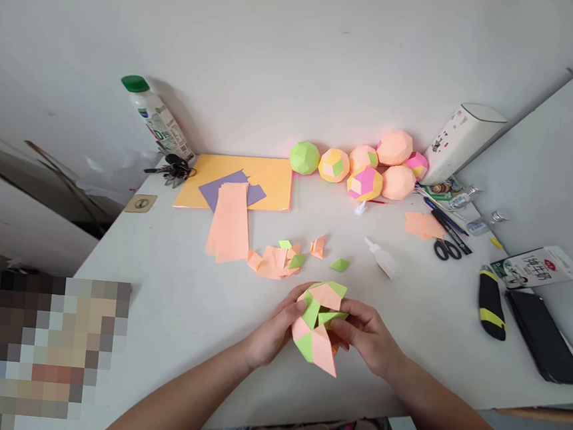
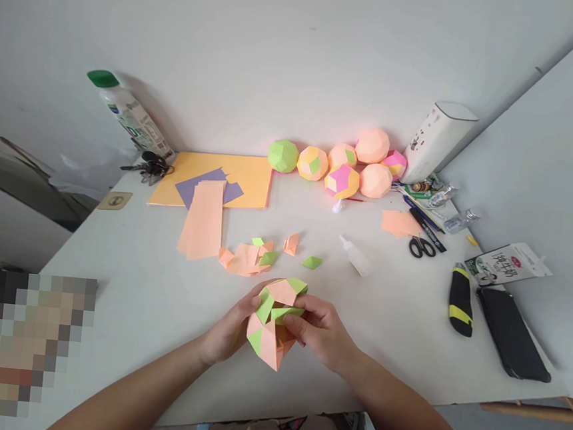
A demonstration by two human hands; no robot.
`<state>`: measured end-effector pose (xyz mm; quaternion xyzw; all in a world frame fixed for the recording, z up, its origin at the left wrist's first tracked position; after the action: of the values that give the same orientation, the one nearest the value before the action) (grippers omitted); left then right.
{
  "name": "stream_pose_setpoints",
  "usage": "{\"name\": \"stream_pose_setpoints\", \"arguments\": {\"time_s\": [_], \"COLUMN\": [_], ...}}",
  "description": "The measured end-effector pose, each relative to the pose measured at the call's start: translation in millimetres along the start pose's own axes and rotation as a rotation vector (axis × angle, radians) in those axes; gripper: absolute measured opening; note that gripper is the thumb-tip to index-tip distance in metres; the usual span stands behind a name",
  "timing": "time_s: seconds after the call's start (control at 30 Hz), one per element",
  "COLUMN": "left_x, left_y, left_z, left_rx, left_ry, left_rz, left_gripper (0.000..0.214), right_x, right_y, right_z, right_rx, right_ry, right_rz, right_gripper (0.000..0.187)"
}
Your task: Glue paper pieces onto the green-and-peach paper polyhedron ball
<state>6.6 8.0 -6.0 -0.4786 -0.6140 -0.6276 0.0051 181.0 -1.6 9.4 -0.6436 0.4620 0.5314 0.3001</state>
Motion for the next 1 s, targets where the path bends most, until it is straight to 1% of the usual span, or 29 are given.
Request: {"name": "stream_pose_setpoints", "arguments": {"time_s": [0.4,0.63,0.83,1.0], "left_x": [-3.4,-6.3,-6.0,-6.8], "left_y": [-1.8,-8.0,-5.0,-5.6], "left_z": [0.6,-3.4,-3.9,-3.0], "left_rx": [-0.02,0.058,-0.032,-0.04], "left_ry": [-0.008,0.004,-0.003,0.017], "left_rz": [-0.03,0.007,-0.035,-0.014], "left_gripper": [0.049,0.054,0.059,0.055], "right_x": [2.0,2.6,3.9,6.5], "right_y": [-0.1,-0.5,0.2,-0.3], "right_z": [0.8,0.8,1.9,1.5], "right_rx": [0.007,-0.013,-0.024,-0.019], "right_ry": [-0.007,0.004,0.027,0.032], "right_rz": [0.016,0.038,0.084,0.1], "right_gripper": [0.029,0.028,0.029,0.03]}}
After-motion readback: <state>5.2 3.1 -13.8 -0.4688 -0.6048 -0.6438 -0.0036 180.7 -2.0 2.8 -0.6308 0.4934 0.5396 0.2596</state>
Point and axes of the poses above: each hand's wrist, its own z-axis towards the middle knuckle, its own y-axis out of the palm, x = y × z, the point moved 1 cm from there along z, towards the middle knuckle, and after that the axes turned 12 degrees about -z, right-handed, at the moved point
